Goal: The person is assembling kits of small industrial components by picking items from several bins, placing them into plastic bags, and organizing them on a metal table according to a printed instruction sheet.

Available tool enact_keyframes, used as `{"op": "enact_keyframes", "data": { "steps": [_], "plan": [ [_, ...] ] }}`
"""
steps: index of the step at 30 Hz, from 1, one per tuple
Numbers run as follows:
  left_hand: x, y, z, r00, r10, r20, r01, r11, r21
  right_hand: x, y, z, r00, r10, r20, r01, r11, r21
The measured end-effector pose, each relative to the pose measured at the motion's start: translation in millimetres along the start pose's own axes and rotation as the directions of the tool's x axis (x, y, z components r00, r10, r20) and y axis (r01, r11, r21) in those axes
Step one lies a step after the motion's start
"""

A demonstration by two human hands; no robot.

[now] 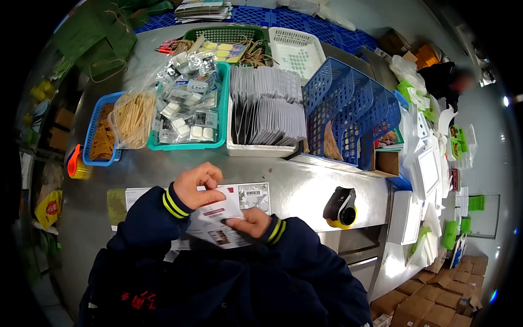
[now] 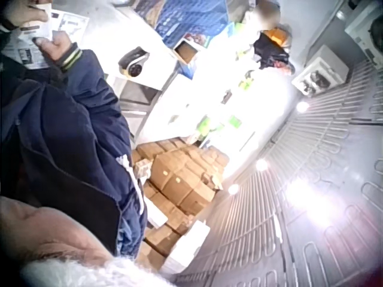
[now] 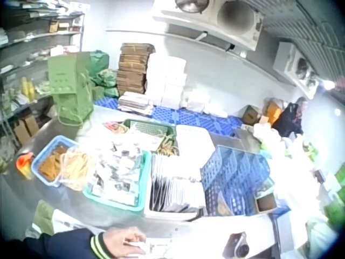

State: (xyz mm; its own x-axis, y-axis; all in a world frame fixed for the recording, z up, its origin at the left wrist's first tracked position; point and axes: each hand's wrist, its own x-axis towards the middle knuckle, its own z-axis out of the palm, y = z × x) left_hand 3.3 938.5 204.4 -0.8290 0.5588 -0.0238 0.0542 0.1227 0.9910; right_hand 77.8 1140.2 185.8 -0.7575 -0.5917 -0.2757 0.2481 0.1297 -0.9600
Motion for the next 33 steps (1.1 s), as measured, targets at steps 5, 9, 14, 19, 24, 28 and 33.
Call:
{"op": "enact_keyframes", "data": {
  "steps": [5,9,14,19,24,28,33],
  "plan": [
    [-7.6,-58.6,-38.0,0.946,-0.089,0.311,-0.032,0.930,0.365,-20.6,19.1,-36.2,0.963,0.066,-0.262,-0.093,0.991,-0.092],
    [-2.8,-58.1,-25.3,0.969,-0.226,0.096,0.201,0.956,0.213,8.4,23.4,-9.6,0.813,-0.380,-0.442,0.018,0.774,-0.633],
    [11.0,-29.5,-15.0,0.928,-0.364,0.079,0.372,0.900,-0.229,36.5,46.8,54.1,0.729,-0.625,-0.280,0.003,0.411,-0.912],
    [-0.9,-32.7,-36.8,0.975,-0.203,0.094,0.156,0.919,0.362,40.8,14.1,39.8,0.742,-0.615,-0.266,0.104,0.498,-0.861],
    [-2.6,-37.5,-36.8,0.954,-0.232,0.189,0.229,0.973,0.037,42.0,23.6,2.4,0.726,-0.436,-0.531,0.049,0.804,-0.593],
    [-15.6,-32.0,-33.3,0.927,-0.250,0.281,0.312,0.928,-0.205,31.6,14.9,-33.4,0.672,-0.423,-0.608,0.060,0.849,-0.524],
    [-22.7,14.3,-28.5,0.980,0.124,0.154,-0.134,0.989,0.055,28.4,42.5,-39.3,0.820,0.146,-0.553,0.033,0.953,0.300]
  ]
}}
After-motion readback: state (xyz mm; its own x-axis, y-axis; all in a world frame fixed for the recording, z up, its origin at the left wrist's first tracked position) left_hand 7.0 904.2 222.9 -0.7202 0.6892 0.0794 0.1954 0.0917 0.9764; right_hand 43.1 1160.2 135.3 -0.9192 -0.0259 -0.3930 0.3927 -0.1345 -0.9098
